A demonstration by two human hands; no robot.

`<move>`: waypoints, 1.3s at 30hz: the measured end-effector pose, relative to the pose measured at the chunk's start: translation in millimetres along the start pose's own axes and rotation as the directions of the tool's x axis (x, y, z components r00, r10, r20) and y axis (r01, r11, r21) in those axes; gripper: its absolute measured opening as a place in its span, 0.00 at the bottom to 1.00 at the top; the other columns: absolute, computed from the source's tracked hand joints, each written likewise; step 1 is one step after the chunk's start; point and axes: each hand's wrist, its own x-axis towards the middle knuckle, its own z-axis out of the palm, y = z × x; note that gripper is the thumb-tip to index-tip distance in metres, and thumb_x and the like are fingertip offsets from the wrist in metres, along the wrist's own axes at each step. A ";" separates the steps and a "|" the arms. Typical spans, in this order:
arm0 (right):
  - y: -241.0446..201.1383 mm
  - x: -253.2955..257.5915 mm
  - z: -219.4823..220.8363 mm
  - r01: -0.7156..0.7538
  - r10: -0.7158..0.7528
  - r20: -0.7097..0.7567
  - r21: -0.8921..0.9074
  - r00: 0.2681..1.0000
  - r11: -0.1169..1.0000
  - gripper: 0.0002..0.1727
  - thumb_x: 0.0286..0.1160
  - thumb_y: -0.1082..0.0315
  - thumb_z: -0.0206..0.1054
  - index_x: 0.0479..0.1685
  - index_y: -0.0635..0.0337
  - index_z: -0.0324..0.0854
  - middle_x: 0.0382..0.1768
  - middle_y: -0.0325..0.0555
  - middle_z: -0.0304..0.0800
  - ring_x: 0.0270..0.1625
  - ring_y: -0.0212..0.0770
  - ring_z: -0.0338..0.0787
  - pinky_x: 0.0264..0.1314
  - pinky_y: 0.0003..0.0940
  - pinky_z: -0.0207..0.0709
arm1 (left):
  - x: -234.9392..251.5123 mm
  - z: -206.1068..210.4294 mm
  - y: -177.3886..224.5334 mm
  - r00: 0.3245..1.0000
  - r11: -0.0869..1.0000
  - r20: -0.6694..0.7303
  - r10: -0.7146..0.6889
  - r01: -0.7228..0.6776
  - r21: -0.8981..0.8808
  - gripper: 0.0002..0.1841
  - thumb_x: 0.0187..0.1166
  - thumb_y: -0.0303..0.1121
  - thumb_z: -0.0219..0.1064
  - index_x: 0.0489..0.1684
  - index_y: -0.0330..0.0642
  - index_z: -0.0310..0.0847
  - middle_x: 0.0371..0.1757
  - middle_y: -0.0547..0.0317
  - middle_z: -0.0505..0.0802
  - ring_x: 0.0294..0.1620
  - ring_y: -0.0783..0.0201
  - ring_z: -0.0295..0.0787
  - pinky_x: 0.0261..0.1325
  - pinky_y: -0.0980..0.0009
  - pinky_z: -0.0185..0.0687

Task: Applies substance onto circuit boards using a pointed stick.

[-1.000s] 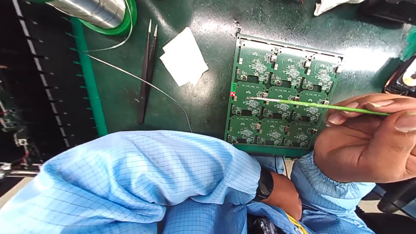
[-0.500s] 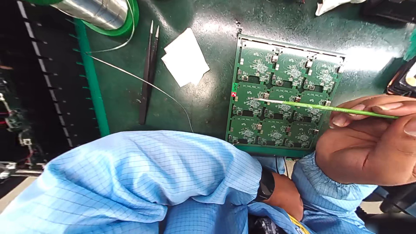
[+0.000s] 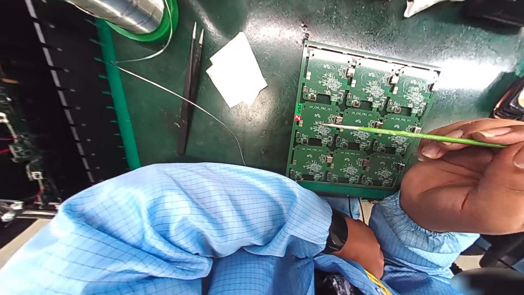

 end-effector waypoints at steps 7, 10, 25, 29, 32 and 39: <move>0.3 -0.5 1.3 0.000 0.000 0.008 0.000 1.000 1.000 0.10 0.86 0.66 0.60 0.44 0.63 0.83 0.38 0.48 0.91 0.36 0.44 0.92 0.32 0.36 0.88 | 4.8 1.1 2.2 0.999 0.998 0.047 -0.027 0.029 -0.049 0.17 0.81 0.29 0.54 0.20 0.48 0.84 0.24 0.57 0.87 0.23 0.53 0.85 0.16 0.56 0.70; 0.6 -0.9 0.2 0.008 -0.008 -0.002 0.010 1.000 1.000 0.09 0.85 0.67 0.61 0.45 0.64 0.82 0.38 0.49 0.91 0.35 0.44 0.92 0.31 0.36 0.87 | 4.7 0.1 3.1 0.997 0.998 0.069 -0.042 0.046 -0.053 0.17 0.82 0.30 0.53 0.21 0.48 0.84 0.25 0.57 0.87 0.25 0.52 0.85 0.17 0.55 0.71; -1.5 0.3 4.7 0.001 -0.002 0.037 0.001 0.999 1.000 0.10 0.86 0.65 0.62 0.45 0.62 0.85 0.39 0.47 0.92 0.36 0.43 0.93 0.32 0.35 0.88 | 2.8 -1.6 0.1 0.998 0.999 0.054 -0.009 0.012 -0.050 0.17 0.82 0.30 0.53 0.22 0.48 0.84 0.25 0.57 0.87 0.25 0.52 0.85 0.17 0.56 0.70; -0.8 0.5 3.6 0.005 -0.005 0.034 0.009 0.999 1.000 0.10 0.86 0.65 0.62 0.45 0.63 0.84 0.39 0.48 0.92 0.36 0.43 0.93 0.32 0.35 0.88 | 2.5 -1.9 0.0 0.998 0.999 0.057 -0.002 0.005 -0.045 0.17 0.82 0.29 0.52 0.22 0.48 0.84 0.26 0.56 0.87 0.25 0.52 0.85 0.17 0.56 0.70; -2.1 0.3 5.1 0.001 -0.001 0.048 -0.010 0.999 1.000 0.11 0.87 0.65 0.61 0.46 0.62 0.85 0.40 0.47 0.93 0.37 0.42 0.93 0.33 0.35 0.88 | 2.2 -2.2 -0.3 1.000 1.000 0.028 -0.002 0.002 -0.031 0.17 0.82 0.29 0.53 0.21 0.48 0.84 0.25 0.57 0.87 0.24 0.53 0.85 0.16 0.57 0.70; -1.8 0.4 4.1 0.007 -0.007 0.032 -0.022 0.999 1.000 0.11 0.86 0.65 0.60 0.46 0.63 0.85 0.40 0.46 0.92 0.36 0.42 0.93 0.33 0.35 0.88 | 1.0 -4.1 -0.4 1.000 1.000 0.019 0.008 -0.008 0.020 0.17 0.82 0.27 0.52 0.23 0.47 0.83 0.25 0.58 0.86 0.24 0.54 0.85 0.16 0.58 0.69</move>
